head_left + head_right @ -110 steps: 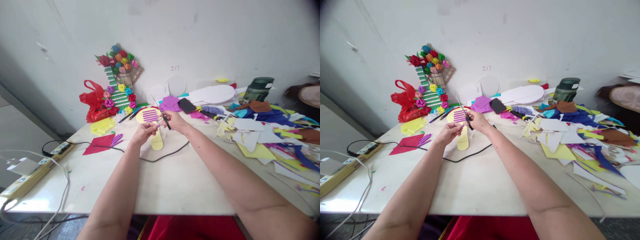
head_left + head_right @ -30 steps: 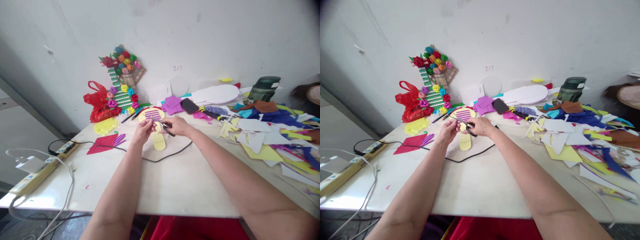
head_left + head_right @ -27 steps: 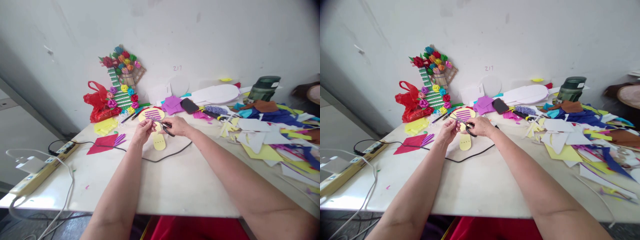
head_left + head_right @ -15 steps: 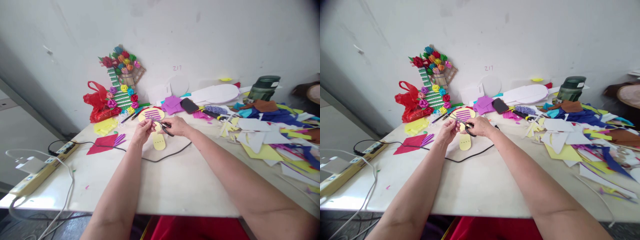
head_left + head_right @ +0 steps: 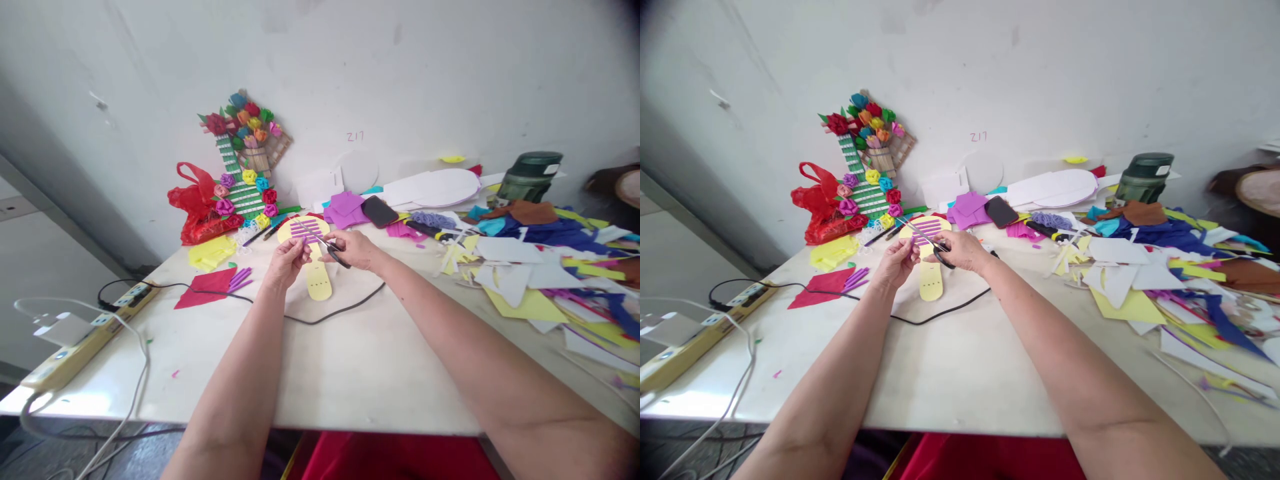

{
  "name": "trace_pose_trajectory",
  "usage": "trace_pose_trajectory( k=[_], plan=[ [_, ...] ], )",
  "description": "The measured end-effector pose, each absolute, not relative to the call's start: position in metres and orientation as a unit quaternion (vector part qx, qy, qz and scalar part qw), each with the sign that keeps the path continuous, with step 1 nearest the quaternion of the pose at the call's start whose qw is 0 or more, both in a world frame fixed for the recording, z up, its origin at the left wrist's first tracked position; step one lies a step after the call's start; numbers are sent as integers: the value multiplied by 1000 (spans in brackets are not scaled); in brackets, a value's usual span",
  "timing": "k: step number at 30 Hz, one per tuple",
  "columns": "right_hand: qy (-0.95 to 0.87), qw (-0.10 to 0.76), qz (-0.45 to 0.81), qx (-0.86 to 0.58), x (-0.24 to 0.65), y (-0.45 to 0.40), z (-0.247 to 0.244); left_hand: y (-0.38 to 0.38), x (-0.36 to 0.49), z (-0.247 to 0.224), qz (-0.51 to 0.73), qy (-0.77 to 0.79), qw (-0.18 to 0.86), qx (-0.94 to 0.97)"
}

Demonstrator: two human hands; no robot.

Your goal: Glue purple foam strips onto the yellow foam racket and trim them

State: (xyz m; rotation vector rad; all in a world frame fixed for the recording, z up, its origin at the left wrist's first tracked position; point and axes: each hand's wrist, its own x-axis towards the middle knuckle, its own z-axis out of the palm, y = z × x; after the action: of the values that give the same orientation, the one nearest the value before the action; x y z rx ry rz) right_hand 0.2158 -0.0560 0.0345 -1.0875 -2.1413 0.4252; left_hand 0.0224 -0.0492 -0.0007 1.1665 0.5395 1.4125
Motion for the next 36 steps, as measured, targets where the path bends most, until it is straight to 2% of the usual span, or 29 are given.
trace_pose_trajectory(
  k=[7,15,36],
  plan=[
    [-848,295,59,-437,217,-64,41,-49,22,-1,597,230,586,496],
    [-858,287,-32,-425,214,-66,40,-50,21,0,597,233,579,504],
    [-856,285,-63,-425,214,-63,35,-50,21,-2,600,236,572,508]
  ],
)
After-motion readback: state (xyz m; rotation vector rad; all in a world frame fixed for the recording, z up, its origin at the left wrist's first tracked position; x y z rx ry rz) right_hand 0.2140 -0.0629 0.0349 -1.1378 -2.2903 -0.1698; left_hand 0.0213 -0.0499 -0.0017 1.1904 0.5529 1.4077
